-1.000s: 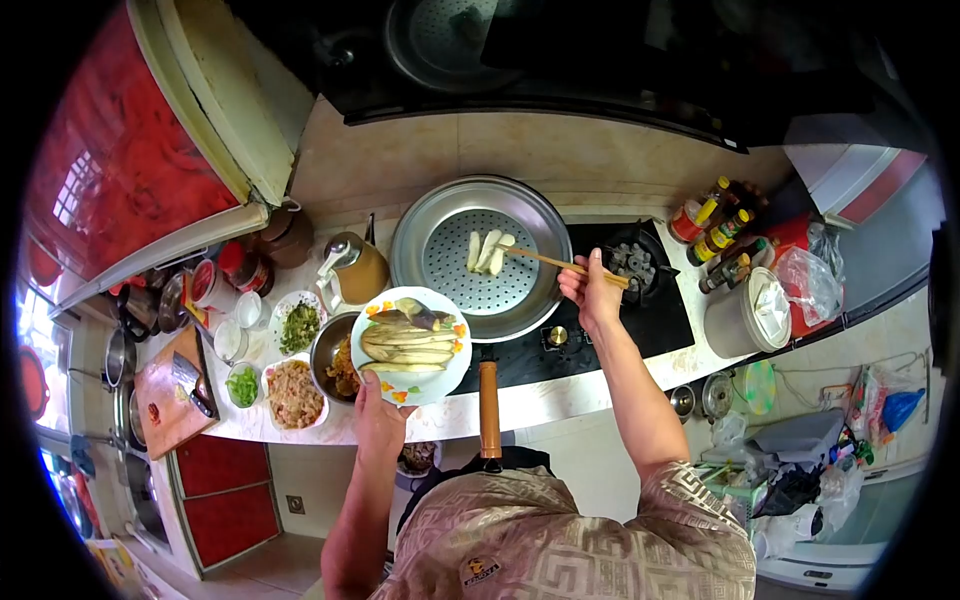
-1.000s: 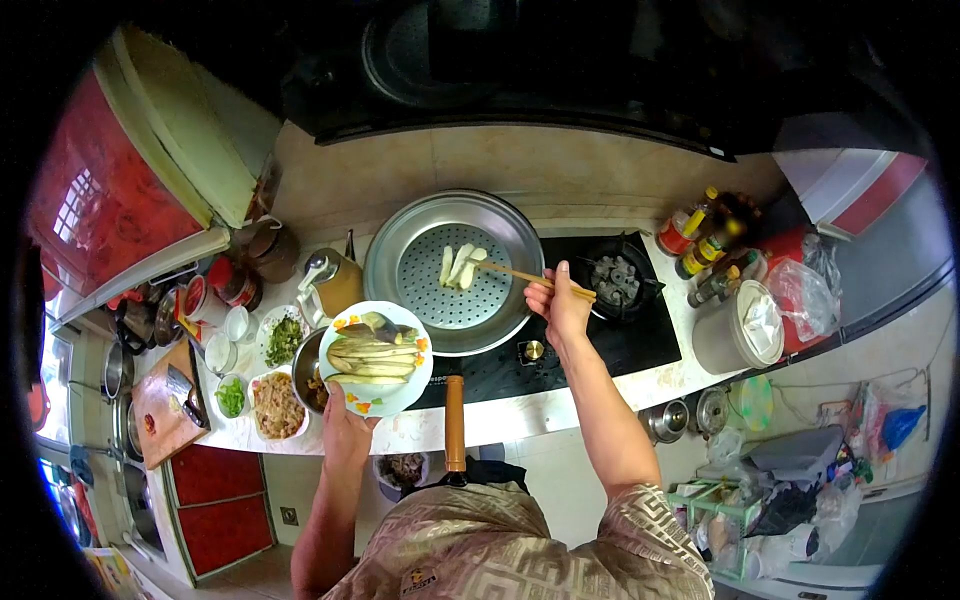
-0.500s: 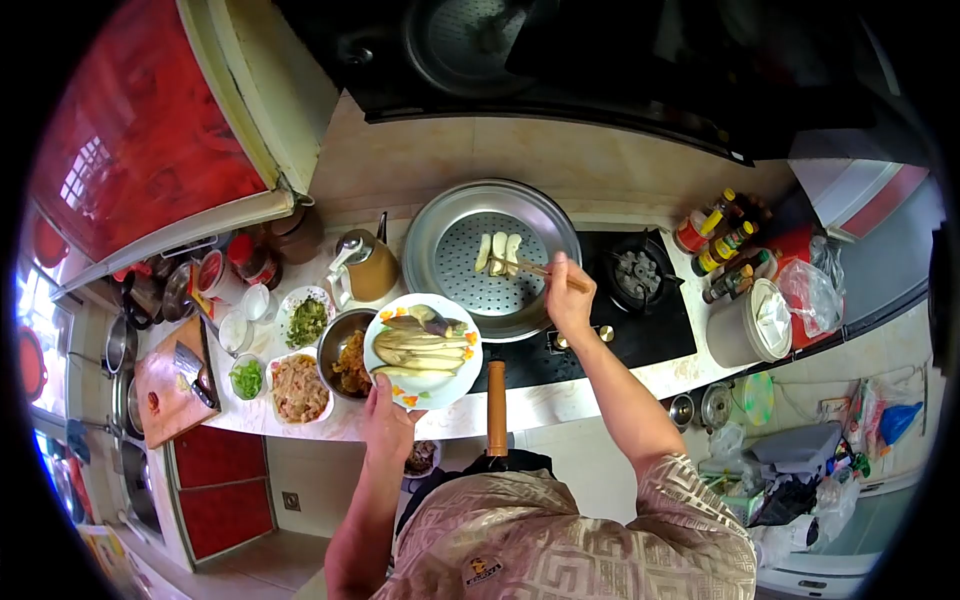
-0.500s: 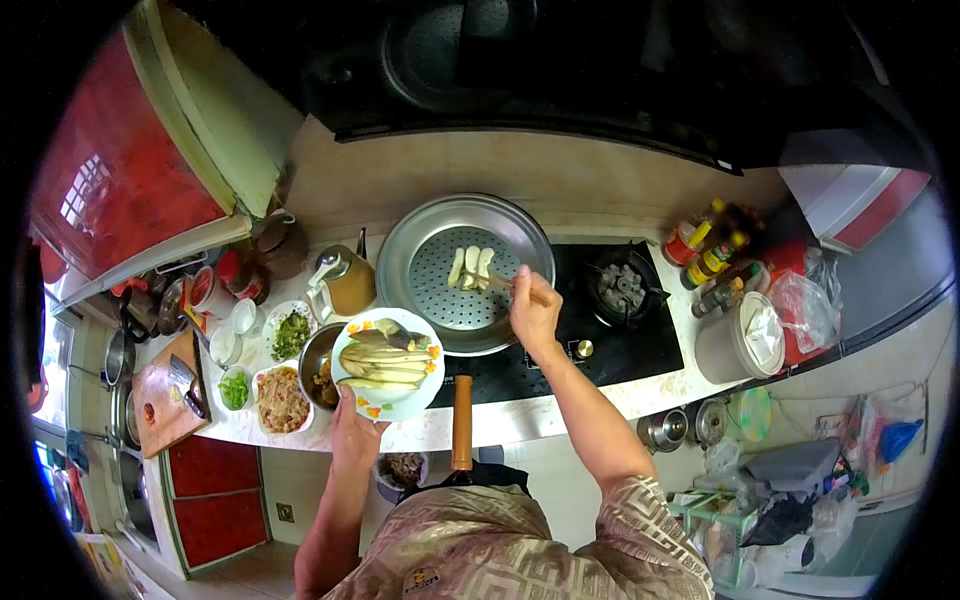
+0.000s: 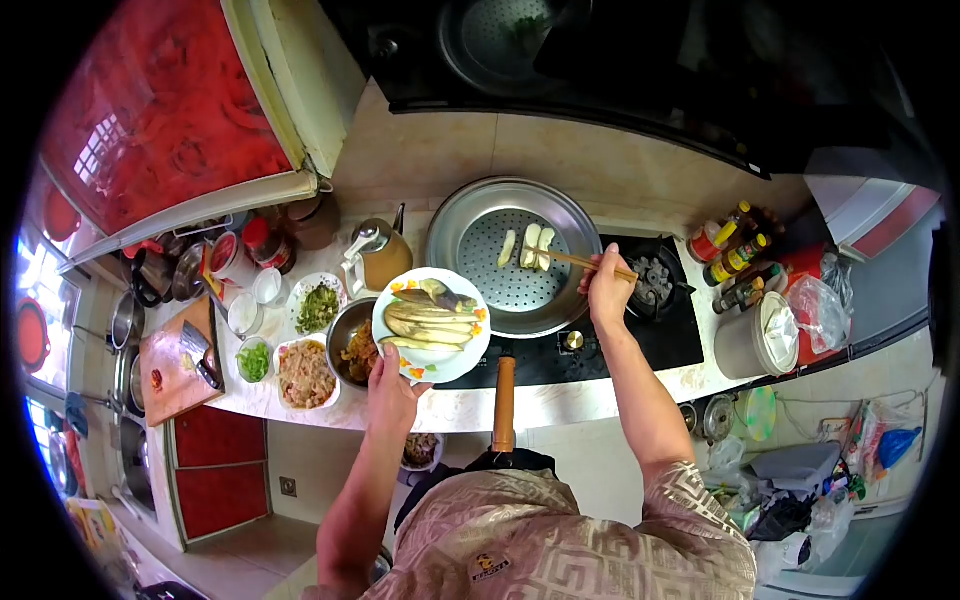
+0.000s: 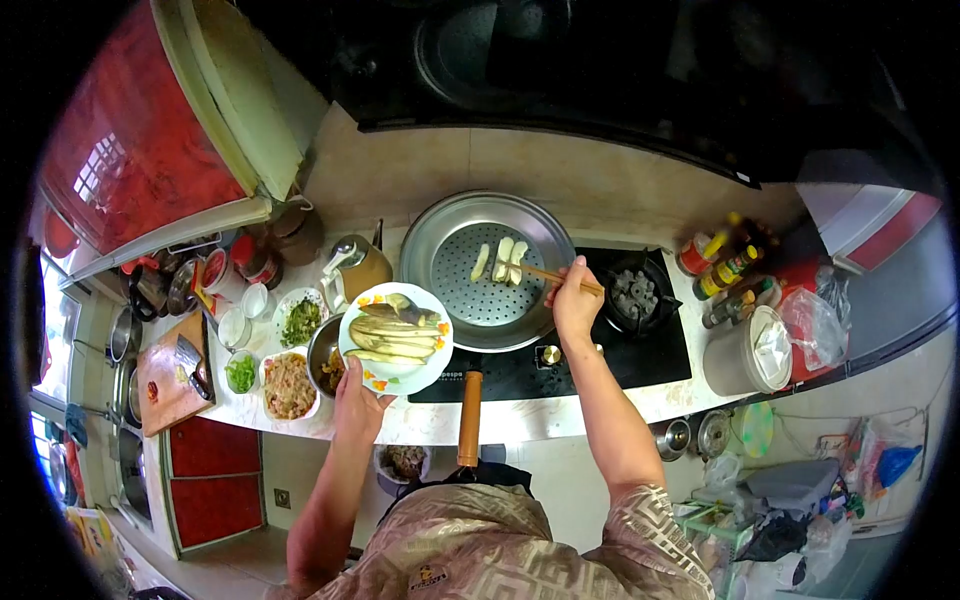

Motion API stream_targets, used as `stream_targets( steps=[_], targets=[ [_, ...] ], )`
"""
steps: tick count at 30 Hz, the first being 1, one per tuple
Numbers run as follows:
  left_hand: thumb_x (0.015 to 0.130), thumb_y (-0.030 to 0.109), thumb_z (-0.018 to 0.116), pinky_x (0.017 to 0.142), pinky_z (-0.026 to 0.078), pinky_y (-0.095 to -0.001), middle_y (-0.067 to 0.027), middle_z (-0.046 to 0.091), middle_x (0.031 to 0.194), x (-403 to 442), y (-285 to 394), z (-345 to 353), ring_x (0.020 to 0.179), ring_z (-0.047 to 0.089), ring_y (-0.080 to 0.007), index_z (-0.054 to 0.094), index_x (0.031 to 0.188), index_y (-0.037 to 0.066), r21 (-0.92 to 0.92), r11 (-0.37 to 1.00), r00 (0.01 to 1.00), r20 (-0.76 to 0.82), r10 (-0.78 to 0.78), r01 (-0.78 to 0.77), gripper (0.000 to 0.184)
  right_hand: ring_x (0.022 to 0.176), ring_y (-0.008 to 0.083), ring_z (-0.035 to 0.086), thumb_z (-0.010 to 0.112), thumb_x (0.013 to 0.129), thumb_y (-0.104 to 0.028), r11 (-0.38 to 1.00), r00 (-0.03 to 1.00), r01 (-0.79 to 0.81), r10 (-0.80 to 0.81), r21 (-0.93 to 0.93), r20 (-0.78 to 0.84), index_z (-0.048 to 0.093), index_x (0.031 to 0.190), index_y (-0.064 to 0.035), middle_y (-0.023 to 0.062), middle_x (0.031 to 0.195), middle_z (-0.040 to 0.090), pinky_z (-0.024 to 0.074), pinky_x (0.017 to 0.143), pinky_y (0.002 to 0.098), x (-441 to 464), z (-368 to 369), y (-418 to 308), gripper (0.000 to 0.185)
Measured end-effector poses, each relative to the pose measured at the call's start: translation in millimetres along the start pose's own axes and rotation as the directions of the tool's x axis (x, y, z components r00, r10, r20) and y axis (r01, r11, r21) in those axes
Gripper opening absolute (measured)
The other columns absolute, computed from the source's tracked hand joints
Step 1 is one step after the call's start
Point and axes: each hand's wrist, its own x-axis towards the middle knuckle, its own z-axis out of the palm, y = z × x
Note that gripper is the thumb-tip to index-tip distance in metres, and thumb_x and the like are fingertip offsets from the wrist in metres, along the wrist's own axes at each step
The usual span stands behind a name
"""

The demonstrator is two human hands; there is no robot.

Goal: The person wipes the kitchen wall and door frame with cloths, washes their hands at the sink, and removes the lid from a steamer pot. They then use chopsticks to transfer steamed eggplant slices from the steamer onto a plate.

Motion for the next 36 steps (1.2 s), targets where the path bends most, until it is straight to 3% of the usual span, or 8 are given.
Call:
stream_targets(
  steps=[6, 9, 16, 20, 25, 29, 34, 36],
  targets=[
    [0.100, 0.042, 0.053, 0.092, 0.054, -0.0454, -0.0075, 0.058, 0.133, 9, -3, 3, 0.117, 0.061, -0.0235, 0.046, 0.135, 0.011, 0.015, 1.000, 1.000, 0.015, -0.004, 0.004, 0.047, 0.045, 0.0128, 0.049, 0.044, 0.103, -0.041, 0.980, 0.997, -0.074, 0.073, 0.185, 0.017, 0.057, 0.087, 0.0014, 0.0069, 0.060, 0.055, 0.0435, 0.041, 0.0270, 8, -5, -13, 0.048],
    [0.099, 0.043, 0.054, 0.083, 0.057, -0.0438, -0.0077, 0.060, 0.129, 17, -6, 5, 0.113, 0.063, -0.0223, 0.048, 0.133, 0.012, 0.005, 1.000, 1.000, -0.002, -0.023, 0.023, 0.047, 0.044, 0.0123, 0.048, 0.043, 0.104, -0.043, 0.963, 0.993, -0.058, 0.028, 0.262, 0.117, 0.058, 0.088, 0.0028, 0.0083, 0.062, 0.057, 0.0426, 0.040, 0.0266, -19, -5, -40, 0.051],
    [0.098, 0.044, 0.056, 0.080, 0.059, -0.0441, -0.0082, 0.060, 0.128, 31, -23, -1, 0.112, 0.063, -0.0237, 0.048, 0.133, 0.013, -0.030, 0.998, 0.996, 0.064, -0.059, 0.061, 0.048, 0.044, 0.0127, 0.052, 0.047, 0.102, -0.044, 0.996, 0.876, -0.061, 0.022, 0.066, 0.482, 0.062, 0.087, 0.0042, 0.0093, 0.063, 0.059, 0.0450, 0.042, 0.0258, -71, 9, -89, 0.053],
    [0.098, 0.045, 0.056, 0.080, 0.060, -0.0446, -0.0085, 0.059, 0.130, 28, -26, 0, 0.112, 0.063, -0.0249, 0.047, 0.133, 0.012, -0.063, 0.996, 0.993, 0.100, -0.059, 0.065, 0.049, 0.044, 0.0118, 0.052, 0.057, 0.099, -0.038, 0.996, 0.844, -0.077, 0.084, -0.035, 0.529, 0.064, 0.084, 0.0042, 0.0085, 0.063, 0.060, 0.0451, 0.042, 0.0252, -72, 4, -108, 0.046],
    [0.098, 0.044, 0.054, 0.086, 0.056, -0.0469, -0.0081, 0.058, 0.132, 23, -30, -6, 0.115, 0.062, -0.0253, 0.047, 0.133, 0.012, -0.147, 0.987, 0.994, 0.099, -0.054, 0.068, 0.048, 0.046, 0.0116, 0.052, 0.056, 0.099, -0.041, 0.998, 0.909, 0.018, 0.011, -0.066, 0.417, 0.063, 0.084, 0.0027, 0.0088, 0.065, 0.061, 0.0428, 0.040, 0.0237, -51, -11, -134, 0.046],
    [0.099, 0.045, 0.054, 0.091, 0.053, -0.0496, -0.0079, 0.056, 0.134, 13, -22, -5, 0.120, 0.059, -0.0256, 0.045, 0.136, 0.012, -0.150, 0.988, 0.993, 0.113, -0.020, 0.037, 0.050, 0.056, 0.0111, 0.062, 0.058, 0.098, -0.043, 0.992, 0.967, 0.023, 0.010, -0.124, 0.256, 0.067, 0.102, 0.0036, 0.0077, 0.074, 0.067, 0.0511, 0.049, 0.0234, -13, -15, -86, 0.047],
    [0.100, 0.043, 0.052, 0.093, 0.053, -0.0496, -0.0096, 0.052, 0.139, 4, -17, -17, 0.122, 0.057, -0.0268, 0.039, 0.141, 0.012, -0.152, 0.988, 0.998, 0.048, -0.033, 0.039, 0.053, 0.052, 0.0124, 0.061, 0.065, 0.095, -0.040, 0.998, 0.991, -0.058, 0.060, -0.018, 0.123, 0.067, 0.090, 0.0038, 0.0082, 0.067, 0.065, 0.0497, 0.047, 0.0250, 5, 9, -8, 0.044],
    [0.100, 0.044, 0.051, 0.093, 0.053, -0.0497, -0.0102, 0.051, 0.140, 2, -16, -23, 0.122, 0.057, -0.0272, 0.038, 0.142, 0.012, -0.138, 0.990, 0.998, 0.058, -0.022, 0.030, 0.054, 0.052, 0.0123, 0.060, 0.066, 0.094, -0.039, 0.998, 0.994, -0.055, 0.056, -0.007, 0.099, 0.067, 0.076, 0.0028, 0.0074, 0.064, 0.064, 0.0502, 0.047, 0.0255, 2, 20, 0, 0.045]
  ],
)
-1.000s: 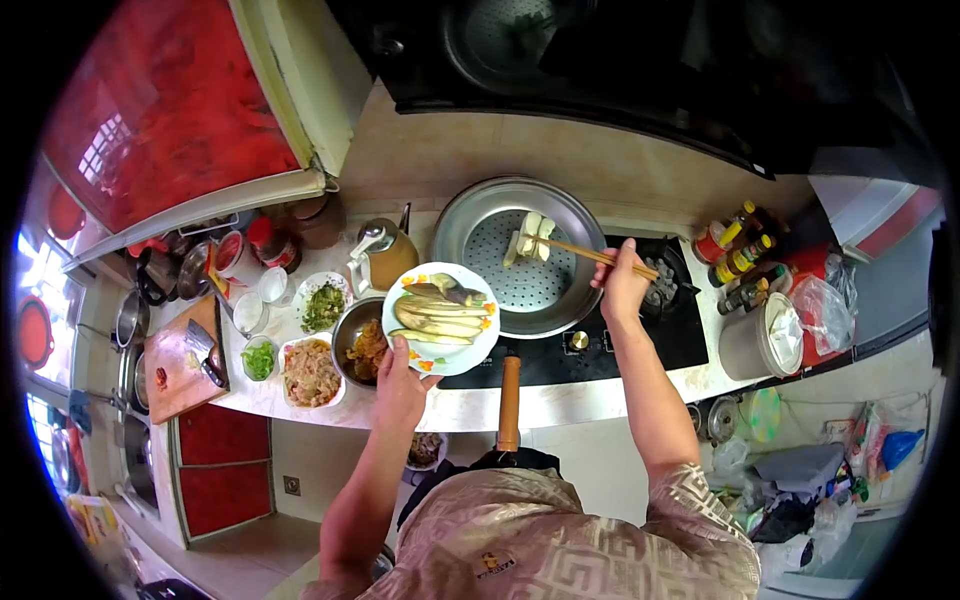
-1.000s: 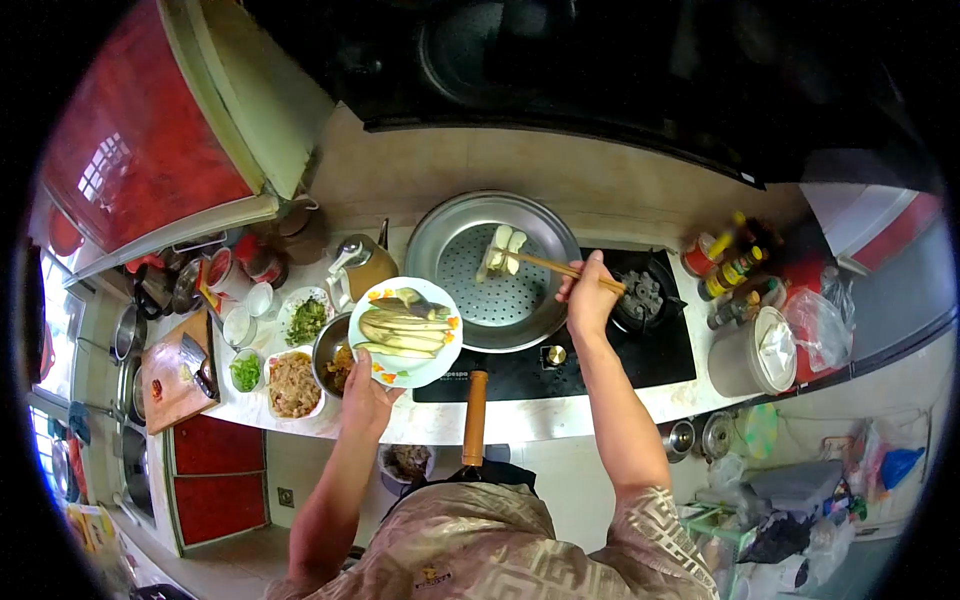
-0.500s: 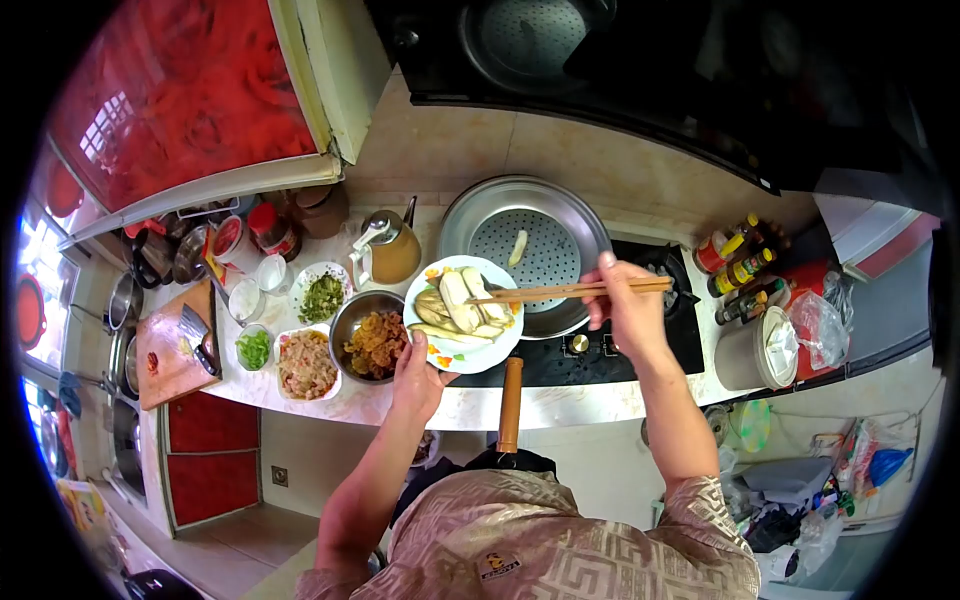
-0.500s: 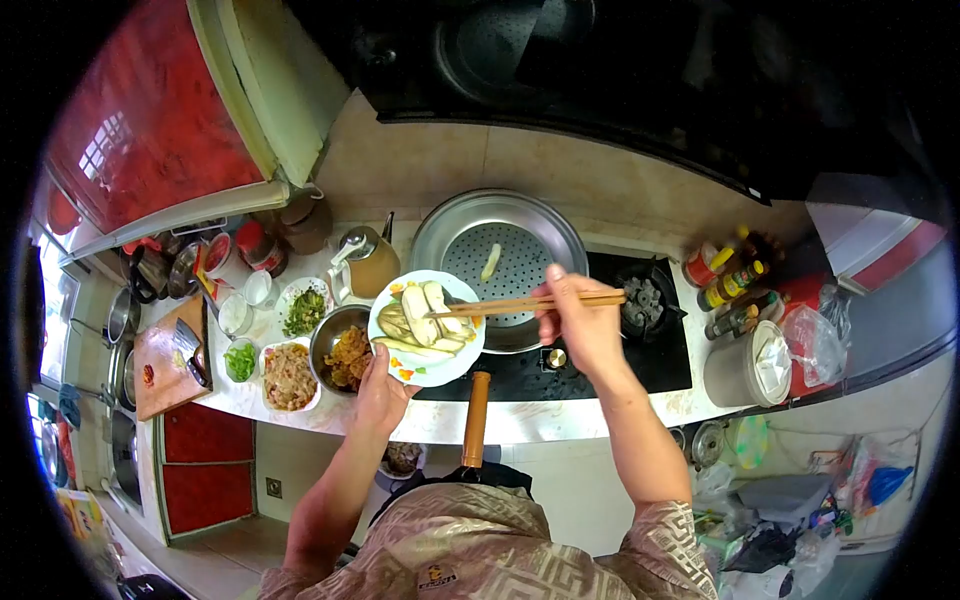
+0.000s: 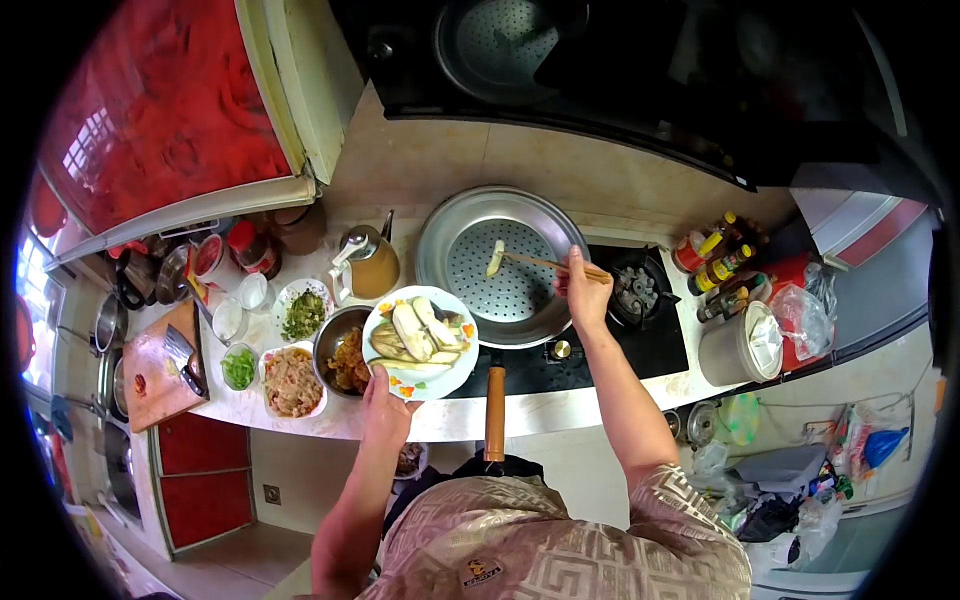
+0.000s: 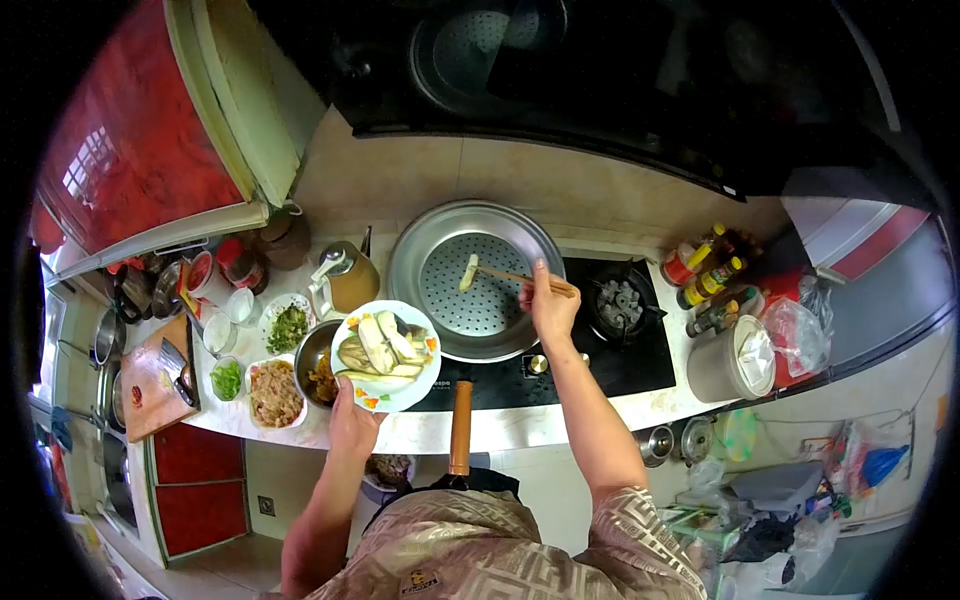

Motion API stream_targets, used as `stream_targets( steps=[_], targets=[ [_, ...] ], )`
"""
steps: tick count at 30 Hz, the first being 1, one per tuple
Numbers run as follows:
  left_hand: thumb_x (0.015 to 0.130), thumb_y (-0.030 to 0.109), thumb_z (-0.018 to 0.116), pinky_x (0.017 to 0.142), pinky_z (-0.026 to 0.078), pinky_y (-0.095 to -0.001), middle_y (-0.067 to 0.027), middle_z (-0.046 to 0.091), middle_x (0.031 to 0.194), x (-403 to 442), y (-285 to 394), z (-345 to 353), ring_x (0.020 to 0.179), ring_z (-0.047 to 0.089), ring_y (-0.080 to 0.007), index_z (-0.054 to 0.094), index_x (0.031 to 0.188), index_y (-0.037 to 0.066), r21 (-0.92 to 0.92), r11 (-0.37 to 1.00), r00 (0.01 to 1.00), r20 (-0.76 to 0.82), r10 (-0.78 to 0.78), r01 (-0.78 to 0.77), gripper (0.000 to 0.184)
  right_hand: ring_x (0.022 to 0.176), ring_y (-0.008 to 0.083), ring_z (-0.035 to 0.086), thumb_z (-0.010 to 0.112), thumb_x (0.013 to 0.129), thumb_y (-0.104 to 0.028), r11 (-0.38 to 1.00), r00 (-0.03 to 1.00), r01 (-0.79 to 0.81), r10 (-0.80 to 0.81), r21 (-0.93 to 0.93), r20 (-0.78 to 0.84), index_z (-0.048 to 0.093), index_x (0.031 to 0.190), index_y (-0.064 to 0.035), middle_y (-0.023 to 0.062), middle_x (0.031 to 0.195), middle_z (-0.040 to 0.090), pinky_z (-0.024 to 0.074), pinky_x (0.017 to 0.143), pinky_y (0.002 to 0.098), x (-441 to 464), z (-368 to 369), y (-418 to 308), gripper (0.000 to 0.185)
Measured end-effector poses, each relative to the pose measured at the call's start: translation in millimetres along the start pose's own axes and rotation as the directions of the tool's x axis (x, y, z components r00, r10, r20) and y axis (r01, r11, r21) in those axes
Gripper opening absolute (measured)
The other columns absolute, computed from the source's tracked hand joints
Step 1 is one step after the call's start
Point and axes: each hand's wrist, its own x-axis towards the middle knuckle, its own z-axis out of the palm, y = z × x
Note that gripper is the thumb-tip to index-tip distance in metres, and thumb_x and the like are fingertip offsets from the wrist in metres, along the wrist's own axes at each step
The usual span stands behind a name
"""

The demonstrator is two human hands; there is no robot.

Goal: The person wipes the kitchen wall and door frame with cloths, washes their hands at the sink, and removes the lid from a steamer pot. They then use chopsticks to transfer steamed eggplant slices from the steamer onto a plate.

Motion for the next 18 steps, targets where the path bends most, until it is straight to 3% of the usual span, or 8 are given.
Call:
stream_targets(
  steps=[3, 4, 6, 9, 12, 13, 17, 18],
  targets=[
    [0.100, 0.044, 0.052, 0.092, 0.054, -0.0491, -0.0103, 0.052, 0.139, -4, 2, -4, 0.122, 0.057, -0.0272, 0.039, 0.142, 0.012, -0.003, 1.000, 1.000, -0.004, 0.011, -0.011, 0.054, 0.051, 0.0091, 0.058, 0.067, 0.093, -0.037, 0.989, 0.995, 0.078, -0.069, -0.129, 0.073, 0.067, 0.070, 0.0018, 0.0036, 0.062, 0.062, 0.0490, 0.047, 0.0240, -9, 15, 4, 0.045],
    [0.100, 0.043, 0.052, 0.091, 0.054, -0.0486, -0.0100, 0.052, 0.139, -4, 2, -6, 0.121, 0.057, -0.0270, 0.039, 0.141, 0.012, -0.007, 1.000, 1.000, -0.009, 0.016, -0.016, 0.054, 0.053, 0.0139, 0.061, 0.068, 0.093, -0.033, 0.971, 0.991, 0.113, -0.094, -0.212, 0.097, 0.068, 0.072, 0.0015, 0.0073, 0.062, 0.063, 0.0492, 0.051, 0.0286, -18, 21, -2, 0.041],
    [0.099, 0.044, 0.053, 0.091, 0.054, -0.0482, -0.0088, 0.052, 0.139, -5, 2, -12, 0.121, 0.057, -0.0262, 0.041, 0.140, 0.013, -0.003, 1.000, 1.000, -0.005, 0.021, -0.021, 0.053, 0.059, 0.0242, 0.063, 0.065, 0.095, -0.027, 0.737, 0.858, 0.514, -0.443, -0.439, 0.260, 0.066, 0.072, 0.0006, 0.0144, 0.066, 0.064, 0.0494, 0.057, 0.0359, -19, 23, 6, 0.036],
    [0.098, 0.044, 0.055, 0.093, 0.052, -0.0484, -0.0068, 0.053, 0.139, -7, 3, -15, 0.122, 0.056, -0.0247, 0.043, 0.138, 0.014, -0.011, 1.000, 1.000, -0.004, 0.019, -0.019, 0.051, 0.066, 0.0326, 0.063, 0.060, 0.097, -0.023, 0.539, 0.761, 0.638, -0.549, -0.550, 0.345, 0.062, 0.080, 0.0001, 0.0191, 0.071, 0.063, 0.0486, 0.063, 0.0405, -22, 26, 7, 0.029],
    [0.098, 0.043, 0.057, 0.096, 0.049, -0.0497, -0.0056, 0.053, 0.139, -8, 5, -15, 0.124, 0.054, -0.0236, 0.044, 0.138, 0.014, -0.013, 1.000, 1.000, -0.023, 0.021, -0.021, 0.051, 0.066, 0.0318, 0.063, 0.057, 0.099, -0.023, 0.776, 0.888, 0.454, -0.432, -0.437, 0.155, 0.058, 0.091, -0.0010, 0.0181, 0.074, 0.064, 0.0490, 0.063, 0.0395, -21, 29, 13, 0.023],
    [0.098, 0.043, 0.057, 0.098, 0.048, -0.0503, -0.0053, 0.053, 0.139, -9, 5, -15, 0.125, 0.054, -0.0233, 0.044, 0.138, 0.014, -0.013, 1.000, 0.999, -0.032, 0.023, -0.023, 0.051, 0.066, 0.0279, 0.064, 0.055, 0.099, -0.023, 0.799, 0.886, 0.460, -0.442, -0.387, 0.140, 0.056, 0.101, -0.0016, 0.0168, 0.075, 0.064, 0.0495, 0.063, 0.0382, -14, 25, 21, 0.022],
    [0.098, 0.043, 0.057, 0.098, 0.047, -0.0509, -0.0057, 0.052, 0.140, -6, 7, -20, 0.126, 0.053, -0.0234, 0.043, 0.139, 0.014, -0.013, 1.000, 0.999, -0.029, 0.028, -0.028, 0.052, 0.064, 0.0102, 0.056, 0.054, 0.100, -0.023, 0.920, 0.930, 0.358, -0.366, -0.160, -0.027, 0.056, 0.102, -0.0016, 0.0042, 0.074, 0.061, 0.0479, 0.060, 0.0266, -3, 14, 34, 0.021],
    [0.098, 0.043, 0.057, 0.098, 0.047, -0.0510, -0.0057, 0.051, 0.140, -5, 8, -22, 0.126, 0.053, -0.0236, 0.043, 0.140, 0.015, -0.013, 1.000, 0.999, -0.019, 0.027, -0.028, 0.052, 0.063, 0.0107, 0.056, 0.055, 0.100, -0.023, 0.935, 0.939, 0.339, -0.343, -0.100, -0.028, 0.054, 0.108, -0.0026, 0.0052, 0.073, 0.061, 0.0484, 0.060, 0.0266, -3, 10, 32, 0.022]
  ],
)
